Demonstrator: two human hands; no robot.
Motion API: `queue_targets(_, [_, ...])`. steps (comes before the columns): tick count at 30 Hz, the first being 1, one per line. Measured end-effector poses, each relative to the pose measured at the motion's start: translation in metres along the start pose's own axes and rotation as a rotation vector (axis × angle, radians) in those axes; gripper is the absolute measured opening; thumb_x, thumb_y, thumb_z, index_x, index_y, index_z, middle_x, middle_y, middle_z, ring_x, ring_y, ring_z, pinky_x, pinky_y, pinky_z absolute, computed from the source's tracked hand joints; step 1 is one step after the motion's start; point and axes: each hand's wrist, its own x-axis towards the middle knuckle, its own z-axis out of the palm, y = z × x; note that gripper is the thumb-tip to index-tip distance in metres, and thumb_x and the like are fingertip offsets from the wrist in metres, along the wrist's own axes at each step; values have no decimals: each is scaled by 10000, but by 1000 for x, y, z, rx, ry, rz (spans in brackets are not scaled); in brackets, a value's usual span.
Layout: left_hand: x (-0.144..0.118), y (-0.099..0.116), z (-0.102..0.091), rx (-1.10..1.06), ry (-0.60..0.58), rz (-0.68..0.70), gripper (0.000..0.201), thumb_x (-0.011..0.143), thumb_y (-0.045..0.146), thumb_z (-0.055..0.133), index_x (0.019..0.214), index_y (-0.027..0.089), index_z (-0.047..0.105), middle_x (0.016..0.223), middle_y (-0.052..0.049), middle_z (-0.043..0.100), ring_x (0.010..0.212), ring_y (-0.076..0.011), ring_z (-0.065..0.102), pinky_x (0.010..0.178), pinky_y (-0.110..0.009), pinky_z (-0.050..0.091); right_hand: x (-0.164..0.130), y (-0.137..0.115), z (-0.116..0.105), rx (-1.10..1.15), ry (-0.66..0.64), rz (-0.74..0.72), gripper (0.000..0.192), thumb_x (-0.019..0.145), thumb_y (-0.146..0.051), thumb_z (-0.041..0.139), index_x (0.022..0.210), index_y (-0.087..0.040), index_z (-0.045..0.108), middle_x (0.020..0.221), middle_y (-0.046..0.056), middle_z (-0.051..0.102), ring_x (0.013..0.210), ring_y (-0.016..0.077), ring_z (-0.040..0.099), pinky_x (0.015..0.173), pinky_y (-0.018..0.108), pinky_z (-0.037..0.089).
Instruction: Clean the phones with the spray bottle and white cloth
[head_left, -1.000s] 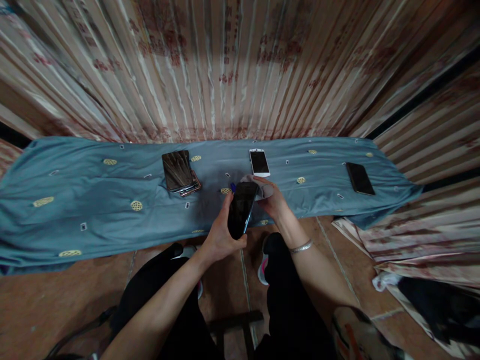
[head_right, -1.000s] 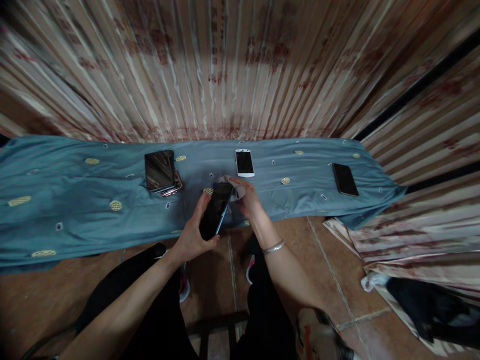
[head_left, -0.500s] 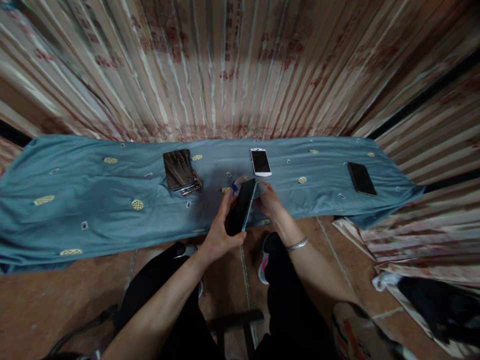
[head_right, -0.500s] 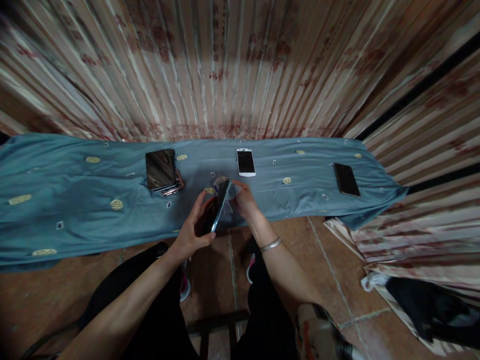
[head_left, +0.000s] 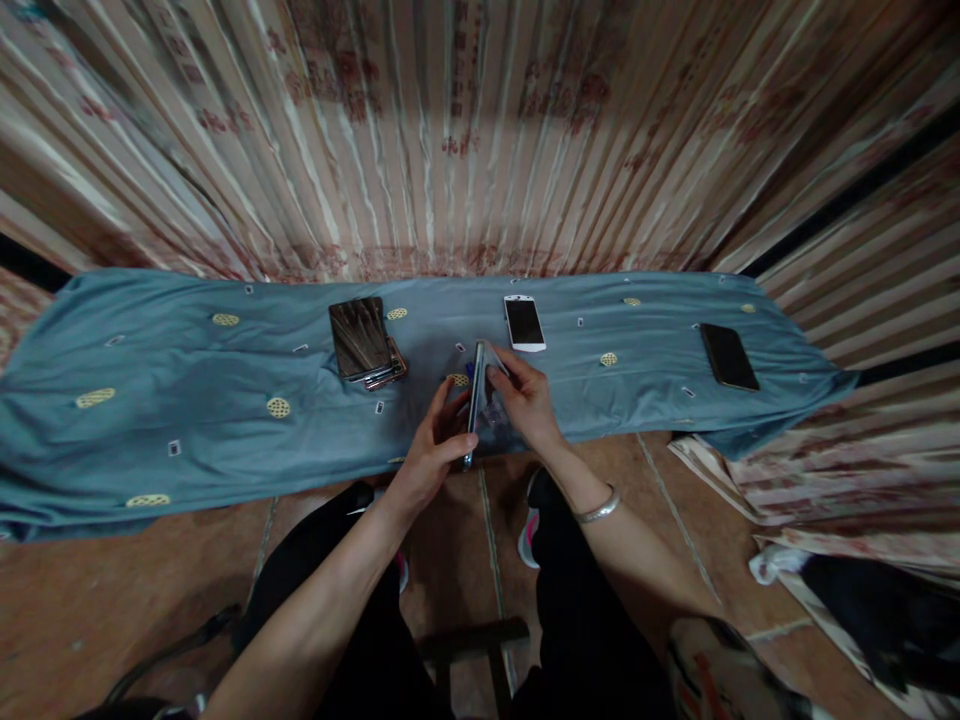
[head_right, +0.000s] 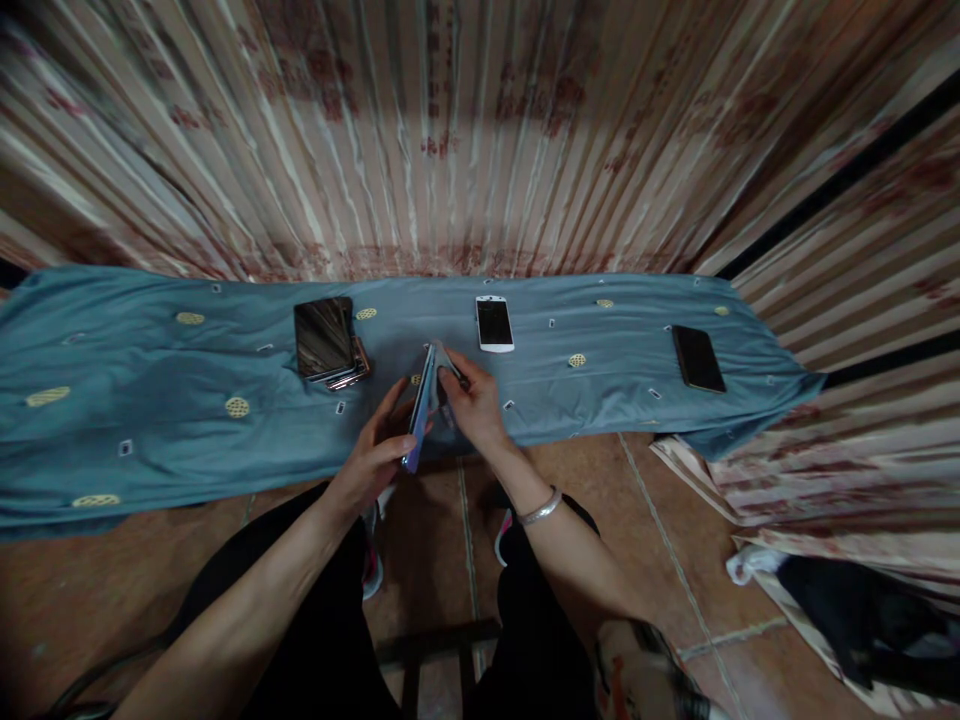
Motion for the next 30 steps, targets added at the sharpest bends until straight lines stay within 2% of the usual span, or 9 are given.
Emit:
queue_targets(6, [-1, 9, 5, -41, 64, -30, 1132, 593, 300, 874, 1586, 191, 342, 1571, -164, 505, 1438, -349, 485, 1184, -459, 406, -11, 1, 6, -105, -18, -144, 384, 908, -359, 591, 1245, -251, 740, 1284, 30, 744, 1204, 229, 687, 1073, 382, 529])
queue_targets(11, [-1, 14, 4, -46, 97, -60, 1060, 634, 323, 854, 1568, 190, 372, 1497, -156, 581, 1291, -340, 618, 1079, -441, 488, -20, -1, 11, -146, -72, -187, 376, 942, -336, 566, 1281, -284, 718, 1343, 15, 713, 1264, 208, 656, 1101, 366, 511])
queue_targets(15, [1, 14, 0, -76, 120, -48, 989, 632, 323, 851, 1518, 181, 436, 1425, -149, 638, 1232, -312, 653, 1045, -416, 501, -26, -5, 15, -150, -97, -226, 373, 953, -315, 566, 1296, -287, 712, 1353, 26, 708, 1306, 208, 632, 1145, 379, 478])
queue_targets(19, [4, 12, -4, -82, 131, -20, 893, 650, 317, 846, 1462, 203, 495, 1492, -130, 586, 1355, -306, 568, 1115, -412, 451, -31, -9, 19, -146, -116, -249, 372, 963, -307, 566, 1308, -290, 705, 1345, 33, 713, 1302, 203, 636, 1146, 379, 479])
queue_targets(22, [6, 11, -5, -81, 164, 5, 931, 613, 299, 868, 1458, 201, 489, 1578, -139, 495, 1464, -314, 454, 1169, -409, 401, -34, -11, 20, -147, -123, -252, 366, 969, -307, 563, 1308, -297, 703, 1324, 29, 724, 1274, 200, 655, 1127, 374, 495])
queue_targets(27, [6, 12, -5, -76, 143, -49, 999, 605, 322, 869, 1499, 190, 445, 1553, -161, 520, 1433, -352, 489, 1166, -464, 416, -32, -12, 18, -153, -113, -237, 369, 963, -307, 559, 1297, -274, 712, 1342, 44, 714, 1299, 212, 637, 1145, 384, 475])
queue_targets(30, [5, 9, -5, -10, 108, -36, 1051, 616, 340, 871, 1543, 209, 393, 1584, -165, 482, 1458, -361, 457, 1183, -489, 398, -28, -11, 16, -124, -84, -158, 372, 953, -367, 573, 1280, -269, 721, 1313, 37, 728, 1257, 232, 660, 1113, 397, 497])
